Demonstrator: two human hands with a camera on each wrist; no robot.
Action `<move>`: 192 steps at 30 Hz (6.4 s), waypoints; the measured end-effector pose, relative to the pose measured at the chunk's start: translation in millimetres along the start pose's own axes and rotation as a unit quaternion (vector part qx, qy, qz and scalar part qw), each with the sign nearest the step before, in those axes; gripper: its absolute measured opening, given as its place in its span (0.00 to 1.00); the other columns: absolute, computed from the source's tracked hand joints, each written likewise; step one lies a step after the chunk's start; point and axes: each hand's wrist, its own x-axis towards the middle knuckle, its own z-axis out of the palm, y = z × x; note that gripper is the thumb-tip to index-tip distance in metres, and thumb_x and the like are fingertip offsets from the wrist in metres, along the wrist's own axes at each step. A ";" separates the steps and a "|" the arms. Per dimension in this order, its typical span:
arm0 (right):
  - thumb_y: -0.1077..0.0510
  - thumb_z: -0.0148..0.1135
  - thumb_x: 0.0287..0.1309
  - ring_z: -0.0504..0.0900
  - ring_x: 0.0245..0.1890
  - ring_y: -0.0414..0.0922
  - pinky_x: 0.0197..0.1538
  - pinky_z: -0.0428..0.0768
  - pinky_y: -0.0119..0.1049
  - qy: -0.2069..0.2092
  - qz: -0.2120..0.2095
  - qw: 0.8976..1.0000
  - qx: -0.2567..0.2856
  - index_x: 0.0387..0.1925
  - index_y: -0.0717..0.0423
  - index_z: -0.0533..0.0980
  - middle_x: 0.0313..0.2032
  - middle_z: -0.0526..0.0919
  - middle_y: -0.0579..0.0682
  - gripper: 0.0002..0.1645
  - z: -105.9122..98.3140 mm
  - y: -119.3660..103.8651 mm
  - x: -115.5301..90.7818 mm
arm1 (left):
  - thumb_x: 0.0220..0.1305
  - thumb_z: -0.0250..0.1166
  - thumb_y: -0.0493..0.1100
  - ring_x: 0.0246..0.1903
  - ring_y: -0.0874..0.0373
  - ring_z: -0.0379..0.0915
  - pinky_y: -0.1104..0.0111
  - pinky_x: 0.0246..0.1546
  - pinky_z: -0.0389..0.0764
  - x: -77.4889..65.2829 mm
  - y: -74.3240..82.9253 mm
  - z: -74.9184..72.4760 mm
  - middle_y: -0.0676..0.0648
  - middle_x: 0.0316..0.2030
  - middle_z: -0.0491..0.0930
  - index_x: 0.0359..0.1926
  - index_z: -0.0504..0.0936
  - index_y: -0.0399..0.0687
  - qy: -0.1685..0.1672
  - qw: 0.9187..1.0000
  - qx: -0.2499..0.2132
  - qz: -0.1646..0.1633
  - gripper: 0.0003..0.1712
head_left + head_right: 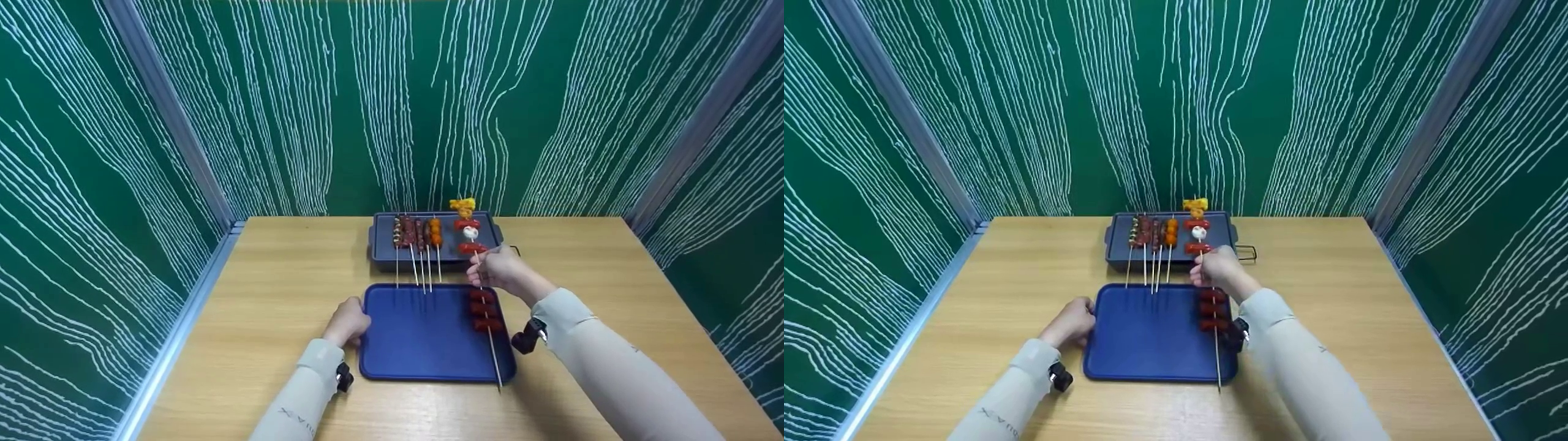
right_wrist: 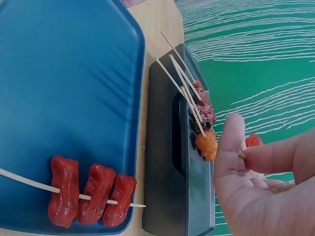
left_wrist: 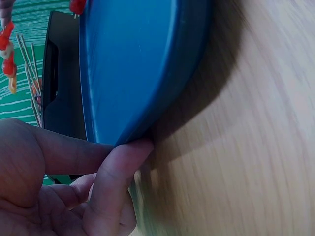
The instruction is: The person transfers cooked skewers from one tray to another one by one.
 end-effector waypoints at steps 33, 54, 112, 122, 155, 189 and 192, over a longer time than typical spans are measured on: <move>0.76 0.42 0.70 0.87 0.29 0.42 0.40 0.93 0.34 -0.036 0.003 0.999 -0.028 0.47 0.64 0.70 0.30 0.87 0.51 0.13 -3.1 16.8 -30.5 | 0.62 0.54 0.32 0.13 0.50 0.82 0.58 0.11 0.86 5.7 -4.0 2.5 0.38 0.33 0.81 0.41 0.78 0.38 0.002 1.000 0.025 0.013 0.09; 0.76 0.48 0.65 0.90 0.31 0.43 0.39 0.93 0.35 -0.054 0.024 0.995 -0.081 0.46 0.66 0.72 0.33 0.89 0.53 0.12 -2.7 41.9 -41.4 | 0.68 0.54 0.30 0.12 0.53 0.78 0.65 0.10 0.82 -47.1 46.4 -18.1 0.37 0.33 0.80 0.42 0.77 0.36 0.008 0.999 0.049 -0.017 0.06; 0.79 0.51 0.60 0.89 0.29 0.46 0.36 0.93 0.36 -0.034 0.075 0.996 -0.044 0.44 0.69 0.72 0.33 0.87 0.59 0.12 40.2 119.2 -84.6 | 0.68 0.54 0.31 0.16 0.53 0.77 0.67 0.11 0.81 -53.6 49.0 -19.2 0.42 0.31 0.76 0.39 0.75 0.41 0.005 0.999 0.047 -0.021 0.04; 0.80 0.51 0.59 0.89 0.29 0.47 0.38 0.94 0.38 -0.036 0.083 0.996 -0.023 0.46 0.71 0.71 0.32 0.87 0.60 0.13 49.9 124.5 -86.0 | 0.66 0.55 0.30 0.17 0.51 0.79 0.64 0.12 0.84 -50.4 46.9 -19.6 0.38 0.35 0.80 0.45 0.77 0.36 0.006 0.999 0.036 -0.014 0.09; 0.70 0.56 0.71 0.85 0.20 0.44 0.25 0.89 0.34 0.021 0.078 0.991 -0.104 0.36 0.65 0.77 0.24 0.86 0.55 0.05 59.6 130.0 -68.0 | 0.63 0.54 0.31 0.12 0.50 0.80 0.61 0.10 0.84 -23.0 23.4 -9.4 0.35 0.31 0.81 0.39 0.76 0.36 -0.002 0.999 0.040 -0.001 0.06; 0.70 0.70 0.60 0.80 0.11 0.39 0.18 0.86 0.34 0.063 -0.024 0.958 -0.277 0.20 0.67 0.82 0.13 0.82 0.51 0.13 55.5 105.4 -58.4 | 0.64 0.55 0.33 0.13 0.50 0.80 0.60 0.09 0.83 -13.5 14.5 -5.9 0.34 0.35 0.83 0.44 0.77 0.35 -0.001 0.999 0.039 0.002 0.09; 0.70 0.69 0.61 0.80 0.12 0.38 0.19 0.87 0.34 0.056 -0.029 0.960 -0.274 0.21 0.67 0.82 0.13 0.81 0.49 0.12 53.3 94.0 -56.5 | 0.65 0.57 0.33 0.14 0.49 0.81 0.59 0.10 0.84 -10.0 12.4 -4.8 0.35 0.38 0.83 0.49 0.78 0.34 -0.004 0.999 0.031 -0.009 0.13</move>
